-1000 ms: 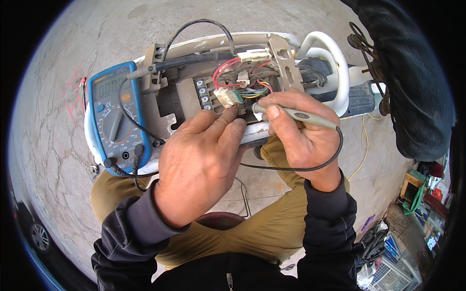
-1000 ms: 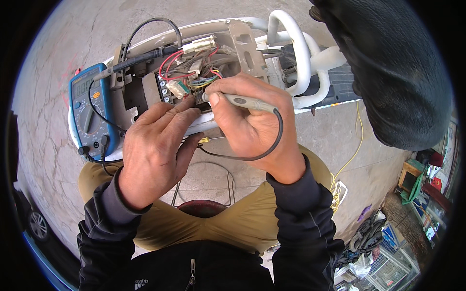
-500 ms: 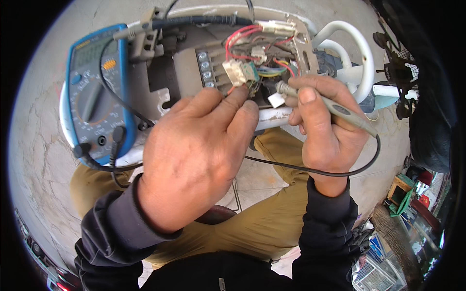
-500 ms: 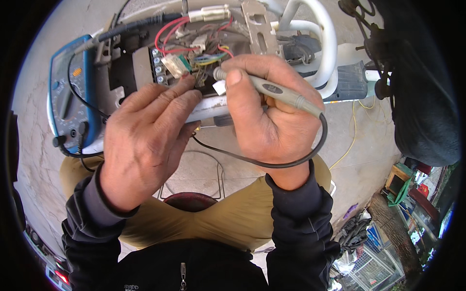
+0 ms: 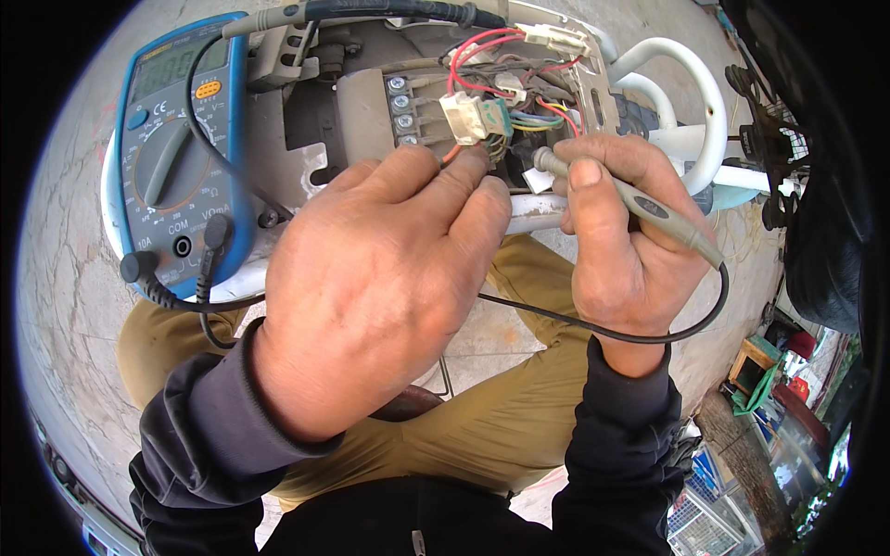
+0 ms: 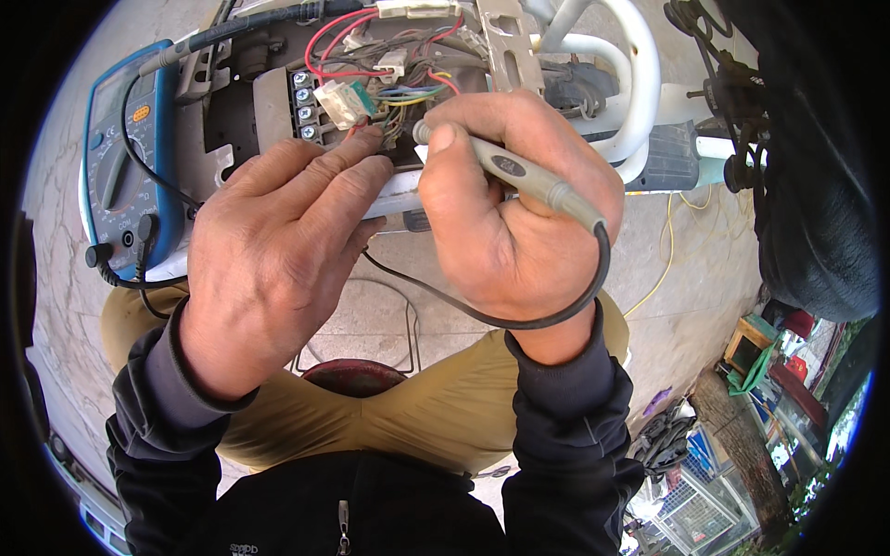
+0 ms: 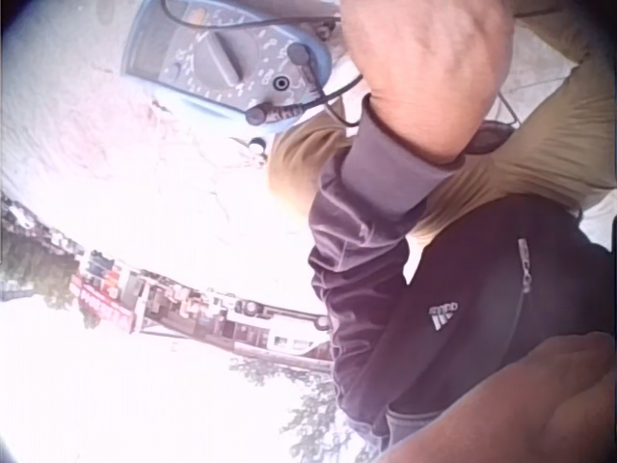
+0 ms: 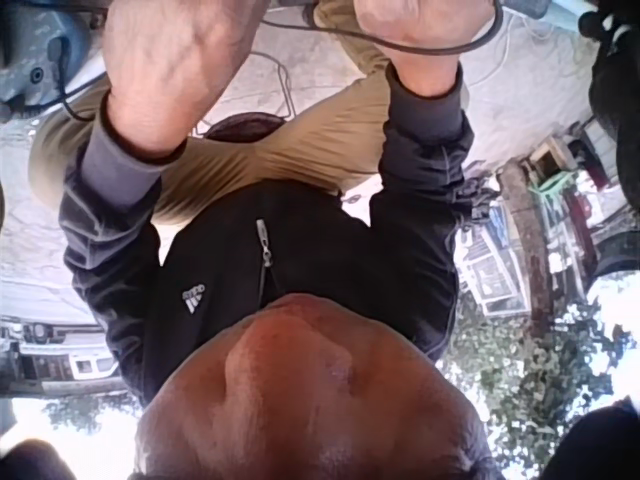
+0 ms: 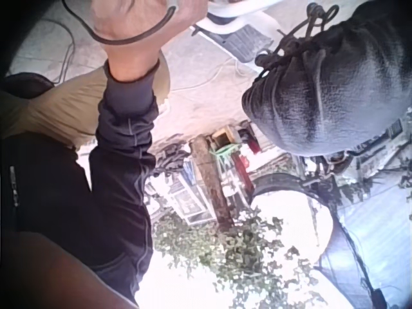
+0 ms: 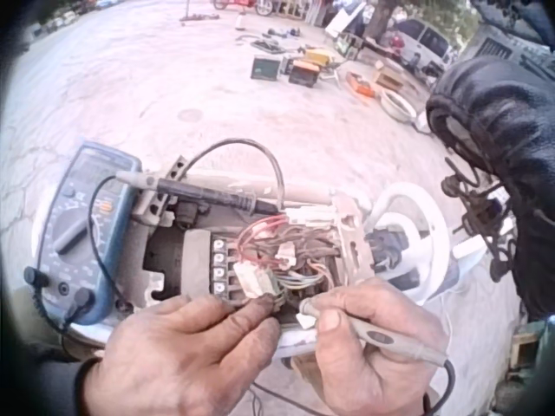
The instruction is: The person uses a digital multimeter to test continuity and voltage across multiple wires and connectors in a scooter's exposed wiring harness. They probe individual wires and connector pins, observe the multimeter readings, and reposition probes to different points throughout the clip.
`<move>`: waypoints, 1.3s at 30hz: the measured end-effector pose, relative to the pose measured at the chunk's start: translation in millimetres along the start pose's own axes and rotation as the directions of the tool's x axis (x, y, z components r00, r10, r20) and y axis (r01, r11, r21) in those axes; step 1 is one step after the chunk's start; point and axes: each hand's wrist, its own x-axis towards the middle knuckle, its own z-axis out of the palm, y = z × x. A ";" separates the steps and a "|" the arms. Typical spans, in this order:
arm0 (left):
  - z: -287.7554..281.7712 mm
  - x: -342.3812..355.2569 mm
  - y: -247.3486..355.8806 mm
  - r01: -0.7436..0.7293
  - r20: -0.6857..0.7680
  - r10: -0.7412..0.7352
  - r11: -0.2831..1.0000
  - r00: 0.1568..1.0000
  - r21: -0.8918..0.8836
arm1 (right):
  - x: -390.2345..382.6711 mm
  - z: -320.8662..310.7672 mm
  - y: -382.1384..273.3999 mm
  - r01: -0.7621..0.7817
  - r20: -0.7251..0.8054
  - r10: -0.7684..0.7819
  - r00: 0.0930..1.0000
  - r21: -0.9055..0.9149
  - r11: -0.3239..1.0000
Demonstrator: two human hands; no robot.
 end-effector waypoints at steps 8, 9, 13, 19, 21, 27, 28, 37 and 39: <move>-4.4 -1.3 1.1 -0.004 0.033 0.004 1.000 0.999 0.016 | 0.7 2.3 1.4 0.050 0.010 -0.050 0.999 -0.012 0.999; -4.6 -0.9 1.7 -0.005 0.040 0.004 1.000 0.999 0.027 | 1.0 1.7 1.8 0.051 0.013 -0.051 0.999 -0.002 0.999; -6.7 0.3 2.3 -0.002 0.067 0.000 0.999 0.998 0.036 | 1.8 1.9 2.2 0.089 0.002 -0.089 0.996 -0.007 0.996; -8.1 1.1 4.7 -0.004 0.061 0.001 0.999 0.998 0.046 | 1.4 -3.2 -1.9 0.049 0.047 -0.049 0.998 -0.003 0.999; -8.3 1.0 4.5 -0.004 0.058 0.002 0.999 0.998 0.045 | 1.6 -3.0 -2.3 0.051 0.045 -0.051 0.998 0.005 0.999; -6.3 1.9 1.5 -0.062 0.037 0.058 0.993 0.998 0.101 | 1.4 -4.2 -1.5 0.071 0.040 -0.071 0.997 0.005 0.997; -6.1 1.9 1.5 -0.062 0.039 0.059 0.993 0.998 0.101 | 1.4 -4.2 -1.1 0.080 0.041 -0.080 0.996 -0.001 0.997; -8.1 2.5 2.6 -0.058 0.051 0.054 0.994 0.997 0.094 | 2.1 -4.2 1.4 0.107 0.048 -0.107 0.993 0.000 0.994; -8.2 2.7 2.5 -0.058 0.048 0.054 0.994 0.997 0.092 | 2.2 -4.0 1.2 0.114 0.045 -0.113 0.993 -0.005 0.994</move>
